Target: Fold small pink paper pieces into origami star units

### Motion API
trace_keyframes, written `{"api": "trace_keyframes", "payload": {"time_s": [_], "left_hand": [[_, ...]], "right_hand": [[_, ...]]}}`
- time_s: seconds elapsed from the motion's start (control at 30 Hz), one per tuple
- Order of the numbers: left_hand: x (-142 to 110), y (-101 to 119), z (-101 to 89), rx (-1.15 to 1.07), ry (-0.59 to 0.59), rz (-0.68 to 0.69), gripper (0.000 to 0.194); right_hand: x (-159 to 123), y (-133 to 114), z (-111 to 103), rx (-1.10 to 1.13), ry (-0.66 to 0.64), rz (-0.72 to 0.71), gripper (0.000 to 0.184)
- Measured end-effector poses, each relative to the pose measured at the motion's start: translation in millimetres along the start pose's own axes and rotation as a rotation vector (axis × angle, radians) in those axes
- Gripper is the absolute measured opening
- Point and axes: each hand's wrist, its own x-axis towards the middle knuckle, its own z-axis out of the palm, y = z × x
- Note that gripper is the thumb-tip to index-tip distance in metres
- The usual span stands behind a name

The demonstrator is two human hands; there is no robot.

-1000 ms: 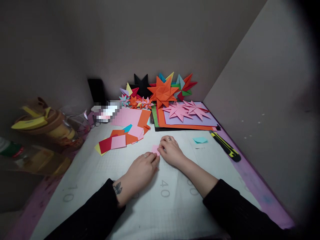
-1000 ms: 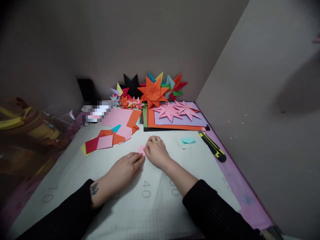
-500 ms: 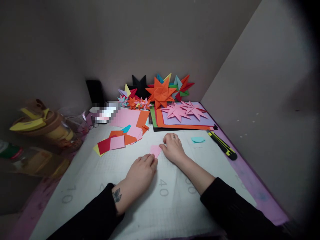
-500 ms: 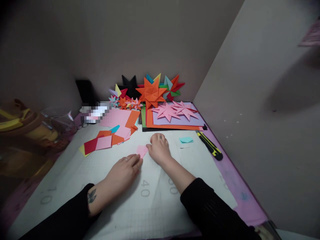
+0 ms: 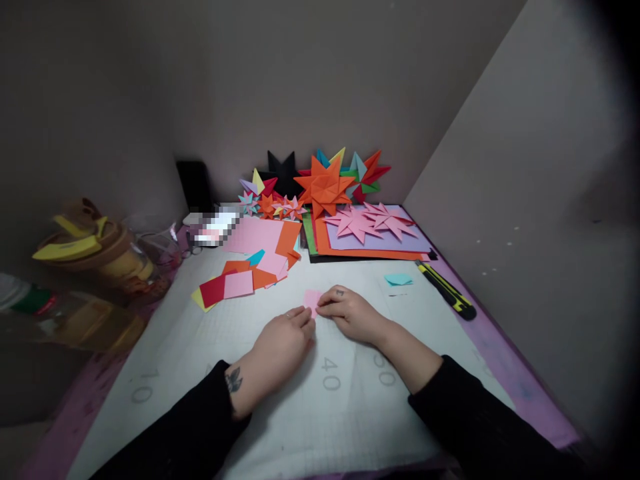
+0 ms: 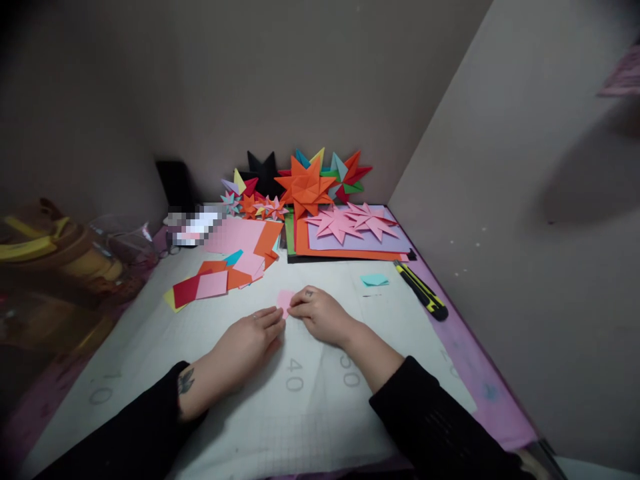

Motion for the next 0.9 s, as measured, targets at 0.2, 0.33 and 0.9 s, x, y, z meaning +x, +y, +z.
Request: {"api": "trace_keyframes", "payload": {"time_s": [0.2, 0.33, 0.9], "left_hand": [[0.5, -8.1, 1.0, -0.090, 0.076, -0.075, 0.020], [0.3, -5.5, 1.4, 0.008, 0.080, -0.039, 0.026], [0.8, 6.6, -6.6, 0.103, -0.038, -0.066, 0.031]], "right_hand": [[0.7, 1.5, -1.7, -0.036, -0.060, 0.027, 0.031], [1.5, -0.8, -6.3, -0.108, -0.107, 0.035, 0.027], [-6.6, 7.6, -5.9, -0.502, -0.120, 0.313, 0.037]]}}
